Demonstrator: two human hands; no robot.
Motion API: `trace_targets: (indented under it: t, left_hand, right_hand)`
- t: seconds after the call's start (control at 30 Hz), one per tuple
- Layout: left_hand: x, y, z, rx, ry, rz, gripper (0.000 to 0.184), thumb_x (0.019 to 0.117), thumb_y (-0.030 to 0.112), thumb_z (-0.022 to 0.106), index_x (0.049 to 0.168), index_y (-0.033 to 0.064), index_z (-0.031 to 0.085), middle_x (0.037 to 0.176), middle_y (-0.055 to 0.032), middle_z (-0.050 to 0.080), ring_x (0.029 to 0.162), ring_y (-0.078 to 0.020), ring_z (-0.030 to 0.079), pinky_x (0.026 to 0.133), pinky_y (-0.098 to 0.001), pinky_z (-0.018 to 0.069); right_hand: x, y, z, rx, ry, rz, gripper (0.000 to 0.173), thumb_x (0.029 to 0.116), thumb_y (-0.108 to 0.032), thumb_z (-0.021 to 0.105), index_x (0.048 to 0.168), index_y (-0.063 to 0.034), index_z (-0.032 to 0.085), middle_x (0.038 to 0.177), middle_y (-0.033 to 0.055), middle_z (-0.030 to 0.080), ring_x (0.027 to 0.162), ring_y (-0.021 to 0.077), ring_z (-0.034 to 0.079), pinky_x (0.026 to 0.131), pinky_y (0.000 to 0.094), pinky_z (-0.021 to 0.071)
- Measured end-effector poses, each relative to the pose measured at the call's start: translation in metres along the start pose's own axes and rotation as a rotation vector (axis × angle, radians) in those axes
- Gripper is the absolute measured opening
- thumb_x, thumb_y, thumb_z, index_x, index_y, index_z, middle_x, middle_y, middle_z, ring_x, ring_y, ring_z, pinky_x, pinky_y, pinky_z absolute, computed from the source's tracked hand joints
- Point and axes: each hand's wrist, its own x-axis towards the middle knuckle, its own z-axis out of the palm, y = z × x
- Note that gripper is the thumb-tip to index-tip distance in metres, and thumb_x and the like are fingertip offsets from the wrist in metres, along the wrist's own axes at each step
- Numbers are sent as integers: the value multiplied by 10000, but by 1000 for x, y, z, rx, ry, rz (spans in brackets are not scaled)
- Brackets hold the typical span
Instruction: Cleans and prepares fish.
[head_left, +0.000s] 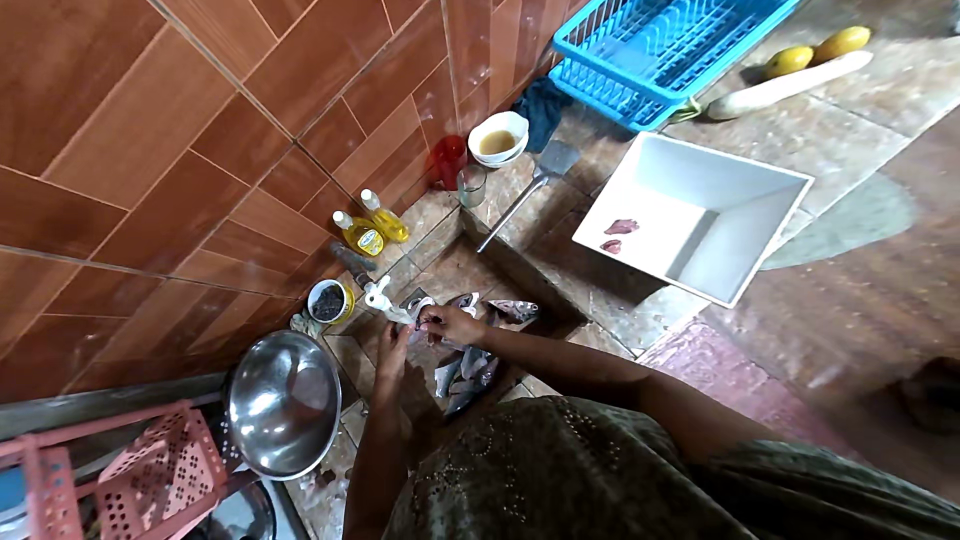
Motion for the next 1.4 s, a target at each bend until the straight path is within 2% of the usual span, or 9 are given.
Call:
trace_targets:
  t: [0.1,0.2,0.47,0.6,0.7,0.8,0.87,1.23,1.4]
  left_hand:
    - [-9,42,11,101,41,-126,380,1014,60,600,1334,-130,526,1281,-259,610,1139,-227,623,1011,-338,510]
    - [-6,31,6,153,47,-67,403,1014,101,606,1333,-135,534,1276,-267,616,1148,-229,622,1015,-329,500]
    - [0,15,-3,169,62,-55,388,1013,107,612,1324,-116,551,1265,-259,619,1130,-227,624,996,-331,505]
    - [3,9,-3,173,26,-52,408,1004,149,615,1314,-114,570,1290,-261,613,1181,-259,608,1047,-376,487]
    - [2,14,5,185,25,-77,411,1002,160,640,1306,-109,575,1274,-243,625,1167,-231,612,1040,-360,485]
    - [4,14,11,222,2,-60,447,983,237,687,1281,-84,598,1236,-217,644,1132,-209,620,1025,-357,490]
    - [16,-14,6,245,-1,0,496,955,345,705,1259,-40,629,1205,-172,670,1117,-192,645,1009,-358,521]
    - [10,-7,-2,345,-39,43,474,929,352,728,1195,-36,665,1183,-178,674,1091,-187,653,992,-346,521]
    - [10,1,-1,367,-78,-8,548,913,401,733,1230,-38,651,1223,-192,660,1134,-211,643,1029,-378,502]
  right_hand:
    - [-1,1,-4,-174,89,-37,232,1003,-196,637,1102,6,693,1139,204,621,1001,266,637,903,406,543]
    - [-3,3,-9,-221,53,-30,236,1009,-180,621,1119,19,684,1173,221,621,1057,295,628,964,427,510]
    - [-15,14,-20,100,113,258,219,1027,-117,590,1181,36,615,1025,148,661,776,171,674,752,342,590]
    - [-18,25,-35,-193,94,203,292,969,-120,650,1242,-18,673,1267,214,632,1105,320,641,980,492,517]
    - [-18,15,-32,-184,94,27,313,988,-162,646,1278,-45,666,1222,183,656,1080,273,648,976,434,525]
    - [-10,8,-25,-315,-20,-20,389,1023,-293,615,1343,-72,636,1261,175,664,1166,301,644,1054,510,484]
    - [-2,13,-21,-338,-47,-36,380,1021,-334,619,1280,-58,653,1220,170,675,1135,297,653,1035,509,493]
    - [-1,-10,-14,-316,-169,59,364,1032,-327,611,1175,3,664,1082,198,691,1001,321,674,935,540,510]
    - [-1,-17,-12,-210,-221,193,308,1072,-297,542,1146,-10,626,866,115,653,641,178,611,638,363,538]
